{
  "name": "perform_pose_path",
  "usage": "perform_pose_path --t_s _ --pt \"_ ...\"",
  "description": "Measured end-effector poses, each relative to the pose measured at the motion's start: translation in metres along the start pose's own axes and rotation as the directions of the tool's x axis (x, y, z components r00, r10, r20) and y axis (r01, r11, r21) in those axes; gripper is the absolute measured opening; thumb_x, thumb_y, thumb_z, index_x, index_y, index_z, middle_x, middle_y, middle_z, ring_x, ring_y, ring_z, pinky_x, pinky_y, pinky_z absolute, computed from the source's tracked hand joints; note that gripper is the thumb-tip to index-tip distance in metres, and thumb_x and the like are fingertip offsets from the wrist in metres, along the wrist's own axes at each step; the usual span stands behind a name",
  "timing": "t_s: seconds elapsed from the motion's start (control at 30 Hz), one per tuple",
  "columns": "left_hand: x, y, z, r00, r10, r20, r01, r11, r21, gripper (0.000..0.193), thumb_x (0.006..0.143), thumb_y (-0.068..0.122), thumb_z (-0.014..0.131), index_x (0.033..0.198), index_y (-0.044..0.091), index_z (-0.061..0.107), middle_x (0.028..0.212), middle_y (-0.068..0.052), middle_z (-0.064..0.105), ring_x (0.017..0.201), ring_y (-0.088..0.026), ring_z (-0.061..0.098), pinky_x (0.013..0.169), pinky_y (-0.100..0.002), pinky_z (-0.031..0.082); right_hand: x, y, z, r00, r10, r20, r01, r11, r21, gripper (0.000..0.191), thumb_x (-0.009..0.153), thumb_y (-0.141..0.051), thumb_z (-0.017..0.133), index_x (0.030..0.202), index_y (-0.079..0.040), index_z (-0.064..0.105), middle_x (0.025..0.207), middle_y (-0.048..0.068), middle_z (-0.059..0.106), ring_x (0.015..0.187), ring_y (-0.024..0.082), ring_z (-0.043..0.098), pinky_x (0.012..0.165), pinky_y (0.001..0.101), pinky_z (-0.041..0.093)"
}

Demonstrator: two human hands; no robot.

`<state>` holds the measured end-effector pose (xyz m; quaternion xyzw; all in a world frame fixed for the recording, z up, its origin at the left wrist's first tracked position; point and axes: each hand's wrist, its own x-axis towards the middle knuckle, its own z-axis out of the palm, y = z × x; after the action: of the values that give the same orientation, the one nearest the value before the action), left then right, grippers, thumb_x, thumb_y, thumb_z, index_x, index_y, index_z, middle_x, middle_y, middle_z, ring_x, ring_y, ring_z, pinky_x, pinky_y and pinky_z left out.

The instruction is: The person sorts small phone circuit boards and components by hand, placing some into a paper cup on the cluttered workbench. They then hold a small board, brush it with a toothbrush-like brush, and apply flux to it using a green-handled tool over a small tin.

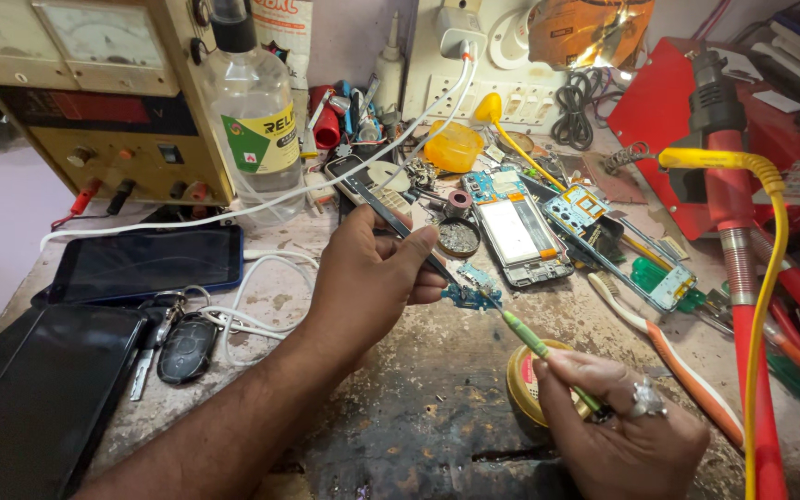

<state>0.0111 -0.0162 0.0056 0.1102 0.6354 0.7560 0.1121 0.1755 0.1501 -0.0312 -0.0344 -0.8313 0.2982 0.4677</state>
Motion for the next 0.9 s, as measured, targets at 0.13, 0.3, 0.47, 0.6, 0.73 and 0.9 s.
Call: perform_pose_path --t_s 0.13,0.3,0.47,0.6,0.73,0.9 --pt "0.001 0.0 0.002 1.0 -0.011 -0.001 0.011 1.0 -0.027 0.028 0.094 0.016 0.067 0.11 0.0 0.05 0.081 -0.015 0.071 0.062 -0.017 0.072 0.054 -0.029 0.063 0.001 0.0 0.0 1.0 0.013 -0.011 -0.013 1.0 -0.019 0.014 0.081 0.0 0.084 0.092 0.0 0.075 0.092 0.013 0.078 0.086 0.015 0.077 0.083 0.0277 0.061" --pt "0.001 0.0 0.002 1.0 -0.027 -0.009 0.027 0.999 -0.046 0.027 0.094 0.016 0.067 0.109 0.001 0.051 0.083 -0.014 0.07 0.066 -0.016 0.072 0.057 -0.029 0.064 0.001 0.001 -0.001 1.0 -0.014 -0.028 0.014 1.0 0.006 0.013 0.081 -0.001 0.084 0.09 -0.001 0.074 0.093 0.012 0.078 0.083 0.013 0.075 0.08 0.0264 0.06" --pt "0.0 0.0 0.003 1.0 -0.03 0.007 0.03 0.999 -0.029 0.025 0.095 0.017 0.066 0.108 0.001 0.052 0.084 -0.013 0.072 0.068 -0.016 0.072 0.058 -0.029 0.064 0.002 0.006 -0.002 1.0 0.014 0.008 -0.014 0.999 -0.03 0.013 0.08 0.0 0.084 0.089 -0.003 0.075 0.094 0.011 0.078 0.087 0.014 0.076 0.082 0.0278 0.06" --pt "0.0 0.001 0.002 1.0 -0.02 0.021 0.021 0.999 -0.038 0.024 0.095 0.017 0.065 0.108 0.001 0.052 0.083 -0.013 0.072 0.067 -0.016 0.072 0.058 -0.029 0.063 0.003 0.013 -0.004 0.999 0.026 0.019 -0.026 0.999 -0.022 0.012 0.081 0.0 0.083 0.09 -0.003 0.076 0.095 0.01 0.079 0.088 0.014 0.075 0.085 0.0291 0.059" --pt "0.0 0.002 0.002 0.999 -0.039 0.011 0.039 0.998 -0.039 0.025 0.094 0.016 0.066 0.109 0.002 0.051 0.081 -0.014 0.072 0.065 -0.017 0.071 0.057 -0.029 0.063 0.003 0.017 -0.006 1.0 0.01 0.021 -0.01 1.0 -0.008 0.012 0.081 0.0 0.082 0.09 -0.004 0.075 0.096 0.01 0.078 0.091 0.014 0.075 0.087 0.029 0.059" --pt "0.0 0.002 0.003 1.0 -0.011 0.006 0.011 0.999 -0.04 0.025 0.095 0.016 0.067 0.109 0.002 0.051 0.082 -0.013 0.071 0.066 -0.016 0.071 0.056 -0.029 0.062 0.003 0.017 -0.006 1.0 0.023 0.011 -0.022 0.999 -0.034 0.014 0.081 0.0 0.083 0.091 -0.004 0.075 0.098 0.01 0.078 0.092 0.014 0.075 0.088 0.029 0.059"
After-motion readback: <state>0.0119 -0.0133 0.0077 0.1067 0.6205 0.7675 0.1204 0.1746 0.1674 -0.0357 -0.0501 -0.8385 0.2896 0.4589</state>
